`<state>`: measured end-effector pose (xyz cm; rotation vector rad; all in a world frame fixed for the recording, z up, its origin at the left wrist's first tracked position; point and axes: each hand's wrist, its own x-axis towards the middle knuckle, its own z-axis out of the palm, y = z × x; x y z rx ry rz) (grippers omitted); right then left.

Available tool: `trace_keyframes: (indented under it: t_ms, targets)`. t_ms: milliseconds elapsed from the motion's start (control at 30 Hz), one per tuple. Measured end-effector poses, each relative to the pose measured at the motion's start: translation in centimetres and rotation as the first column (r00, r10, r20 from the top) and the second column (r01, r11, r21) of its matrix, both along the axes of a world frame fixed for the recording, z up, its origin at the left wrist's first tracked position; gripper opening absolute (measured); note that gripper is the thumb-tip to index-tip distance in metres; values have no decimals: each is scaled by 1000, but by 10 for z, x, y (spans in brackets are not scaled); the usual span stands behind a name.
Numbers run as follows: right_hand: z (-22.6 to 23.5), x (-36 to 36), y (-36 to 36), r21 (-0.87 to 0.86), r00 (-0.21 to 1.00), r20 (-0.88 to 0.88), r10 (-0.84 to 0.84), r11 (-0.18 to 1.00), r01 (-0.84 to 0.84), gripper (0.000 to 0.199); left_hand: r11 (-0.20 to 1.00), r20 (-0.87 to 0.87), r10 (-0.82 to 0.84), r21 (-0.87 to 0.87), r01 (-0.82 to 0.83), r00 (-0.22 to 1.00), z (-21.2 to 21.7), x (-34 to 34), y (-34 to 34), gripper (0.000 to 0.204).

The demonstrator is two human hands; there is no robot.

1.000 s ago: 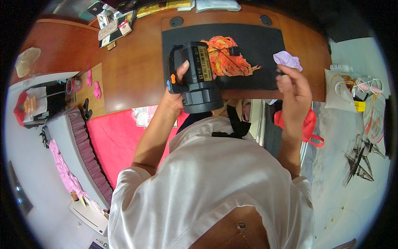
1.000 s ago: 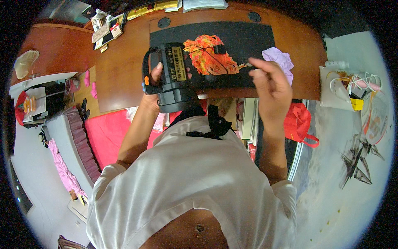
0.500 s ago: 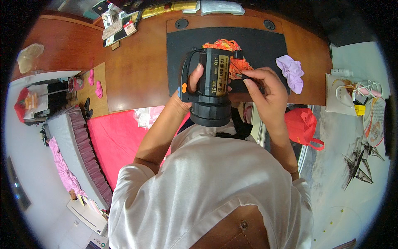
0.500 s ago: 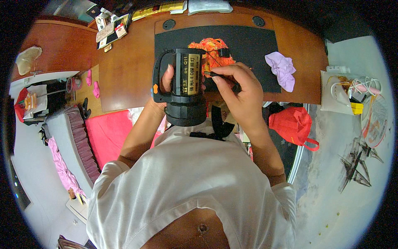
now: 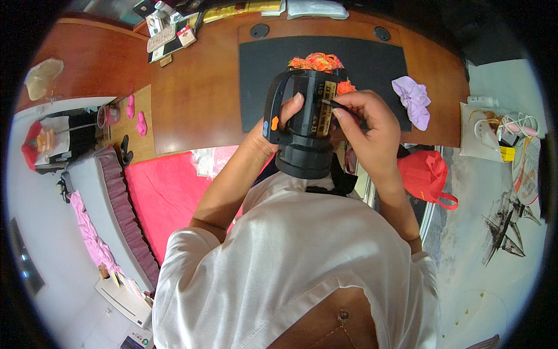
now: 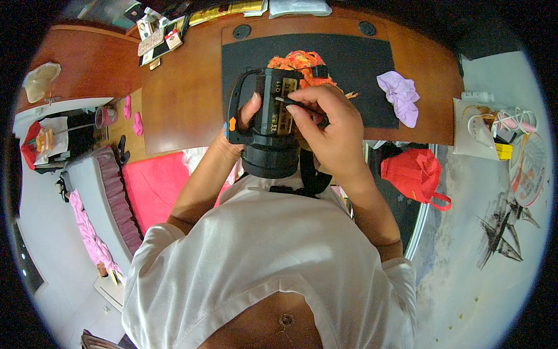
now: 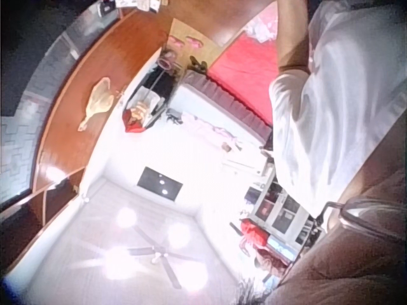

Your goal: The person wipes a large flat-screen TV with two cloths, then cleans a black camera lens with a cloth and a small tool. They plug the lens into a power strip and place it into a red bag.

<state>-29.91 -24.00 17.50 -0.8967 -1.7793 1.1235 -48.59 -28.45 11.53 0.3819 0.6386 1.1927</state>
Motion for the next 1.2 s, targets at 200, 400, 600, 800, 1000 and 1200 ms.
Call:
trace_keyframes:
  t_ms: [200,400,600,800,1000,1200]
  targets:
    - [10,-4,-7,131,993,109,37,990,-51,16,1000,13,16,25,-17,1000,9,0,-2,62]
    - [9,-12,-18,27,987,110,120,992,-123,16,999,4,13,-36,-13,1000,0,-5,-9,62]
    - [10,-22,-23,127,979,117,168,975,-182,19,983,-20,14,-180,-17,1000,-5,-8,-14,51]
    - [12,-35,-29,79,971,110,214,972,-223,23,990,117,-43,-129,58,992,-15,-14,-16,37]
    - [-1,-38,-28,226,971,139,195,948,-223,26,983,47,103,-155,-95,994,14,1,-14,28]
    - [2,-33,-22,163,965,101,242,953,-256,23,994,129,-13,-110,28,992,7,-7,-12,17]
